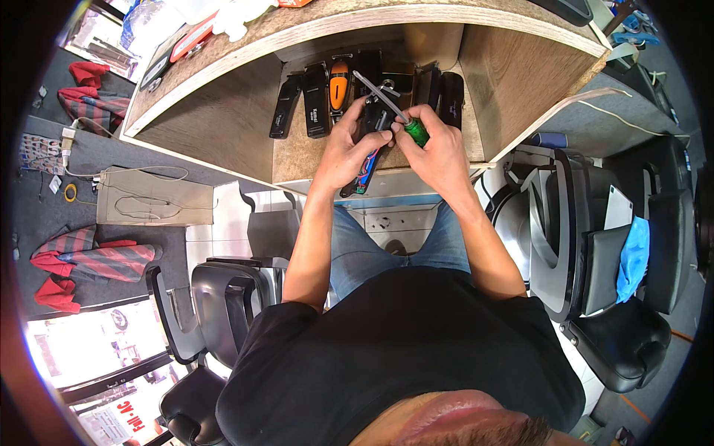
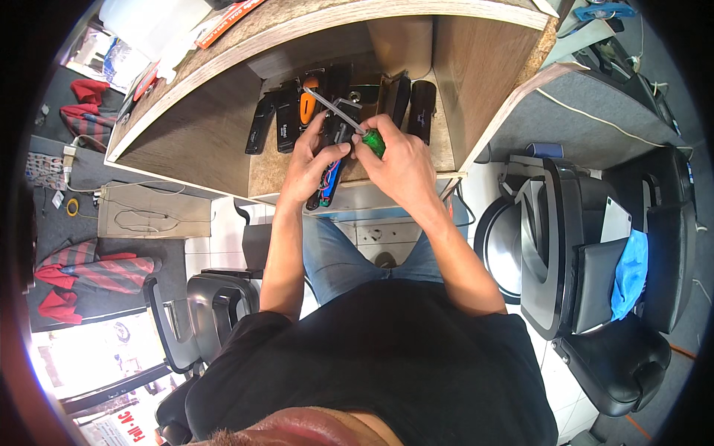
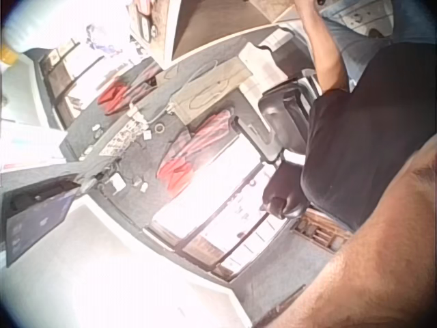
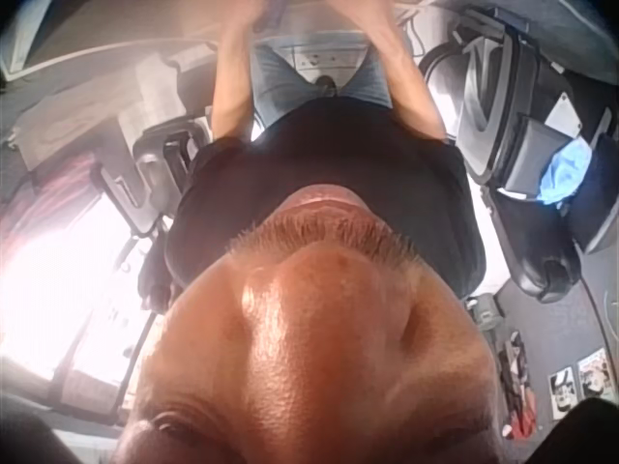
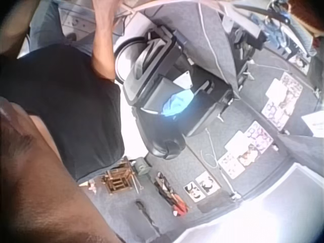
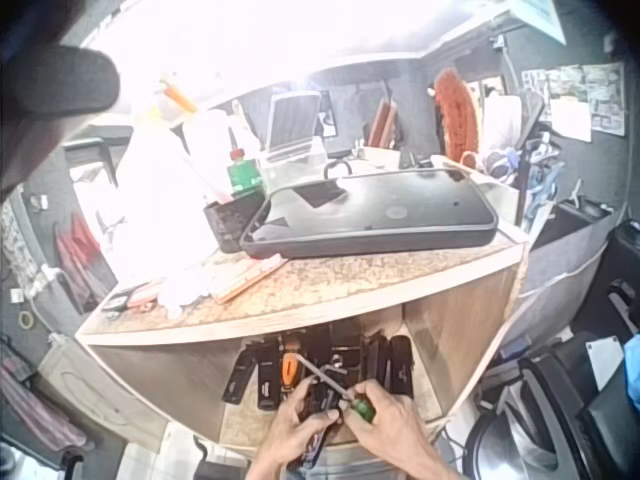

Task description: The person is repairing a hair clipper by using a screwdriver to remove screws from the casing and internal electronic components while working at a barber station.

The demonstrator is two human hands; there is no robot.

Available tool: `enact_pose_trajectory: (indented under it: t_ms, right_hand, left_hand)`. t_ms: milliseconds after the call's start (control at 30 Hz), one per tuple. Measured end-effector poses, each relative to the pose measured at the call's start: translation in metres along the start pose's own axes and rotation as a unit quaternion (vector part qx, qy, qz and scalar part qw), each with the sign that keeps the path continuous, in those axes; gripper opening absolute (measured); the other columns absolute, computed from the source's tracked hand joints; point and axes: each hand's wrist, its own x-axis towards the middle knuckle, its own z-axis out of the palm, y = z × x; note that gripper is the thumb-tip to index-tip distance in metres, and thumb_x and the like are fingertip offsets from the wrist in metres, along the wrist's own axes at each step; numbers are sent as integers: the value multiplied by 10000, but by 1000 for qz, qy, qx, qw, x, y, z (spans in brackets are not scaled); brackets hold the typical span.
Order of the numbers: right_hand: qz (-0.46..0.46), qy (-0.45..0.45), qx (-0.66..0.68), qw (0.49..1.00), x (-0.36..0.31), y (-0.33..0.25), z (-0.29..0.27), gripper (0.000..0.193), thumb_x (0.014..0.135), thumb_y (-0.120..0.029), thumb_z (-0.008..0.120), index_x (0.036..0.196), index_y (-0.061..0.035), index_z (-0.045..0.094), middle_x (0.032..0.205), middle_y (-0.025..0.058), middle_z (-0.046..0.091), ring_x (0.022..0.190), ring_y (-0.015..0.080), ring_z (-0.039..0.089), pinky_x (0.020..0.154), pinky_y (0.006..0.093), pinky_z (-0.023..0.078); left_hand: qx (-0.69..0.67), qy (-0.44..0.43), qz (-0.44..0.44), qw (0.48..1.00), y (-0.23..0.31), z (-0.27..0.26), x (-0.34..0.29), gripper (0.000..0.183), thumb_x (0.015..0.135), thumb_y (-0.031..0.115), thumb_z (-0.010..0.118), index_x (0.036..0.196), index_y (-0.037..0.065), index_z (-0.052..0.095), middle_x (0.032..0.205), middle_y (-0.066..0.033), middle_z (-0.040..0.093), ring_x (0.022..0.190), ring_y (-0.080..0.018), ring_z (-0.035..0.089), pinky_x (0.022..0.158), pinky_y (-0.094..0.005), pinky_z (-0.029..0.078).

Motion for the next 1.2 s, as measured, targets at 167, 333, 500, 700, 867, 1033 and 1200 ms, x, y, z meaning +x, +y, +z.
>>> enact_pose_trajectory:
  t_ms: [167,333,500,700,867,1033,1200]
  right_hand:
    - [8,3,-13,1000,-1,1,1,220,927,-218,745,1086,-81,679,754,177,724,755,421,739,656,490,572]
    - [5,7,-14,1000,-1,-1,0,221,922,-212,744,1090,-83,679,757,176,726,757,425,737,656,488,573]
    - [1,9,-12,1000,-1,0,0,218,924,-211,748,1083,-81,676,763,173,730,762,425,738,656,489,574]
    - [0,6,-9,1000,0,-1,1,219,931,-227,756,1066,-74,673,764,166,735,751,422,739,648,489,573]
    - [-8,3,-26,1000,-1,0,1,207,930,-223,753,1061,-81,678,747,156,732,735,411,740,639,485,574]
    - [-12,8,-32,999,-1,-5,-1,201,912,-204,740,1066,-90,678,745,153,729,728,405,739,643,487,574]
    - [-23,12,-40,999,-1,-4,-1,205,898,-190,729,1076,-105,675,741,147,727,727,402,738,641,492,570]
  left_hand:
    - [0,-2,1,1000,-3,-2,0,569,935,17,700,1447,-67,467,1089,-93,694,948,-140,660,865,-300,539]
    - [3,-5,2,1000,-2,-1,0,562,936,21,702,1442,-66,472,1093,-92,695,950,-138,660,865,-297,538]
    - [2,-5,7,1000,-2,-2,0,539,937,24,703,1423,-61,486,1095,-89,696,951,-135,661,865,-294,536]
    - [3,-3,9,1000,-1,-1,0,535,940,25,698,1424,-65,490,1086,-87,700,950,-131,661,868,-290,535]
    - [22,-2,8,1000,-1,-1,0,546,941,26,694,1434,-72,484,1075,-86,702,947,-127,661,869,-288,534]
    - [11,-8,9,1000,-2,-3,0,565,937,24,699,1445,-76,473,1071,-86,697,945,-127,659,866,-287,536]
    - [7,-7,7,1000,-2,-2,0,587,937,22,701,1461,-80,456,1079,-90,694,946,-130,657,864,-287,537]
